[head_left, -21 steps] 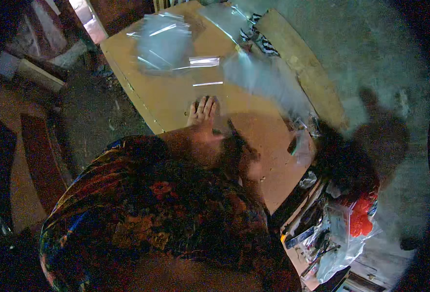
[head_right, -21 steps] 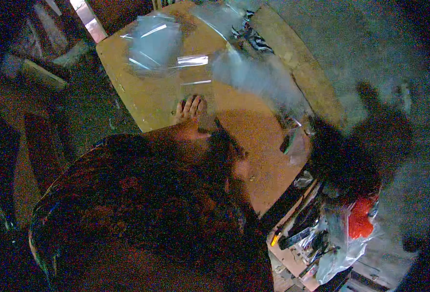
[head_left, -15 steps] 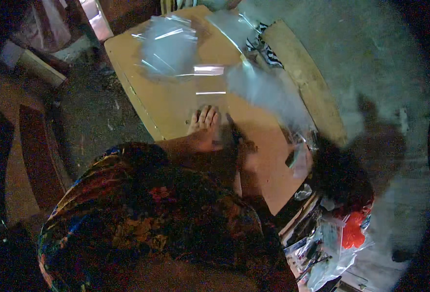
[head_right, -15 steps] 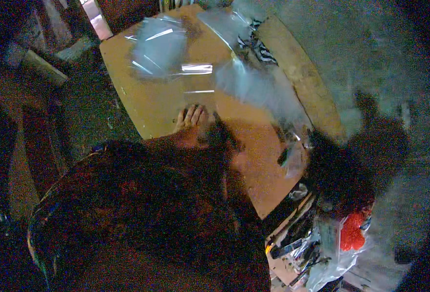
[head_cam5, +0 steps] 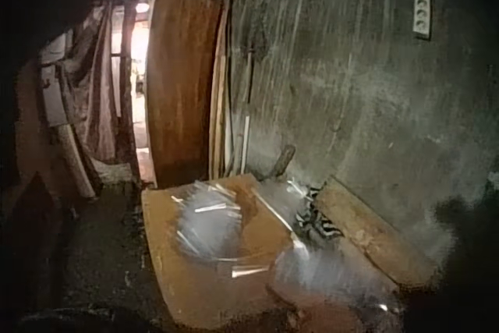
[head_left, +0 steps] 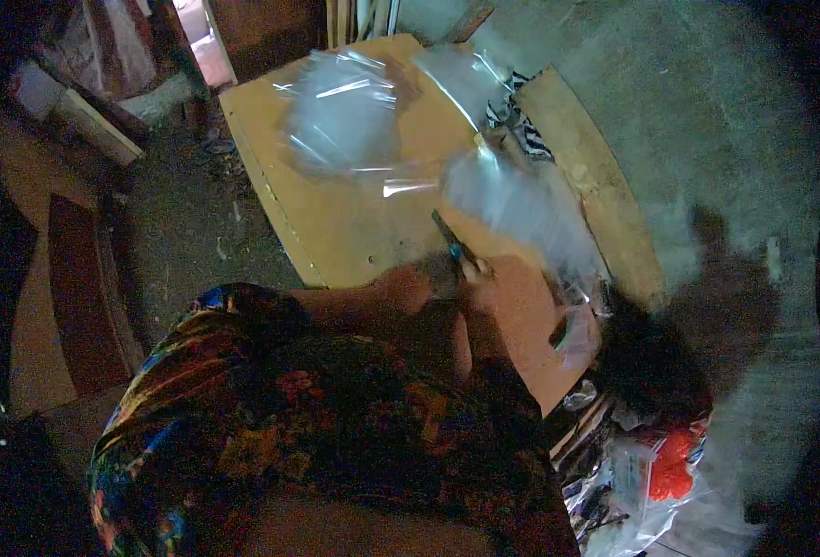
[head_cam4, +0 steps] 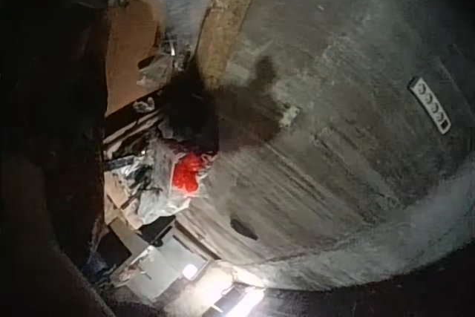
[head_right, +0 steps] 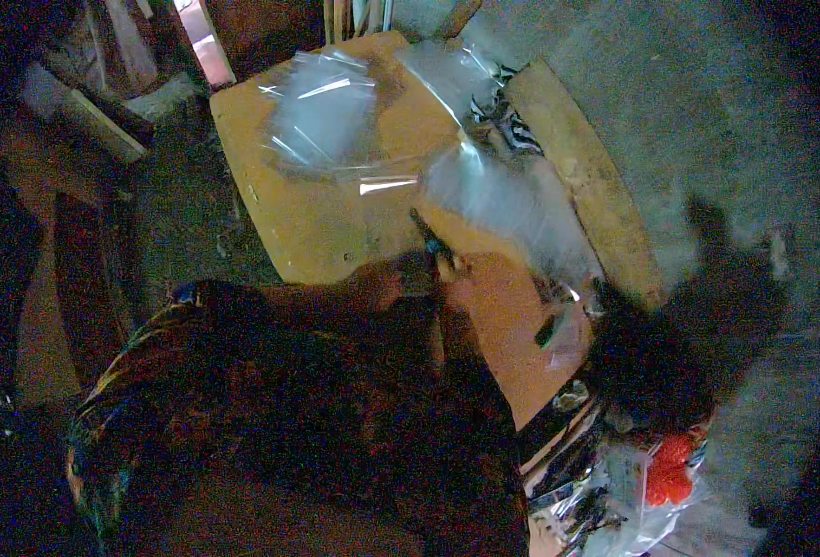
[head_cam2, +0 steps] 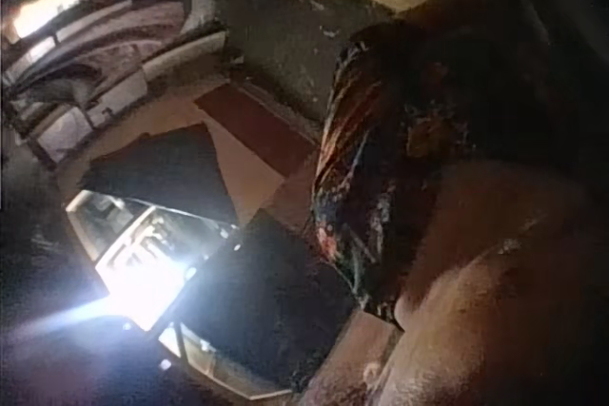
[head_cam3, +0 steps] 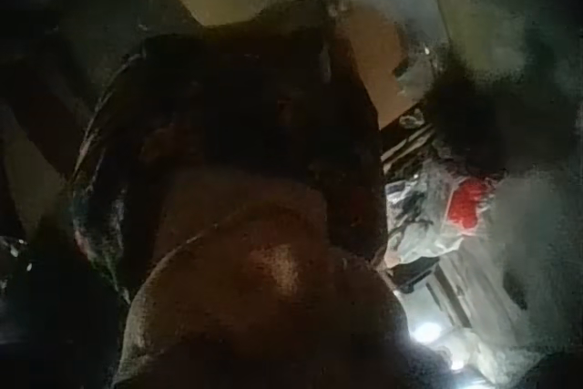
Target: The person uses a blade to cut through clear plastic sheets and cardboard on a wooden surface, moving the material and repositioning the blade to make several cuts.
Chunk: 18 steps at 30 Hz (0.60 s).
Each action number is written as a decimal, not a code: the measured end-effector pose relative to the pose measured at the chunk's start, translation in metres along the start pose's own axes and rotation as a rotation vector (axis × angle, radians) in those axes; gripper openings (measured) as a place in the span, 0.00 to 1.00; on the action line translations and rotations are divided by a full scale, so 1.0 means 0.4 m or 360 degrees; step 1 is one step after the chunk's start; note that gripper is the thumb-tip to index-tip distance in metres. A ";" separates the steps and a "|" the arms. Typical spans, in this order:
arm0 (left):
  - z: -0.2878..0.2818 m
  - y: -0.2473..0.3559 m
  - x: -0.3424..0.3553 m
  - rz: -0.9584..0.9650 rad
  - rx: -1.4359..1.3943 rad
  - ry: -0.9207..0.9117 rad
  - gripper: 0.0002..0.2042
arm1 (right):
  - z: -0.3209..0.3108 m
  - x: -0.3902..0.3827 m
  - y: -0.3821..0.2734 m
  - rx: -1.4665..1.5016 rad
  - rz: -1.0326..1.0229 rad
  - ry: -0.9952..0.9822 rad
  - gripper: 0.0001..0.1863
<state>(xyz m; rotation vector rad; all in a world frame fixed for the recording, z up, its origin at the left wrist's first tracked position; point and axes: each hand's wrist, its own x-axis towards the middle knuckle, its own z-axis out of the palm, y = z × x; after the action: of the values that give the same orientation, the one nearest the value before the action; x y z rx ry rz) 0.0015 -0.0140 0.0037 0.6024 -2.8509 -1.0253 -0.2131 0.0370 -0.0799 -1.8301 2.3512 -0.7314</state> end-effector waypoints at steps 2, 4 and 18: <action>0.029 -0.002 -0.035 0.0063 -0.0247 -0.0279 0.20 | -0.046 -0.074 -0.058 0.0183 -0.0150 -0.0015 0.22; 0.044 0.015 -0.052 0.0186 -0.0432 -0.0576 0.19 | -0.085 -0.158 -0.089 0.0414 0.0000 -0.0083 0.23; 0.038 -0.046 -0.058 -0.0342 0.0742 0.0437 0.51 | -0.146 -0.194 -0.137 -0.0630 -0.0068 -0.0606 0.20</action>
<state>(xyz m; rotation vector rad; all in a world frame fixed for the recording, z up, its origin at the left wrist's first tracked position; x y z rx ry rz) 0.0264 -0.0091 -0.0177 1.0089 -2.8158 -0.2475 -0.1616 0.1183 -0.0235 -1.9451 2.3156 0.0960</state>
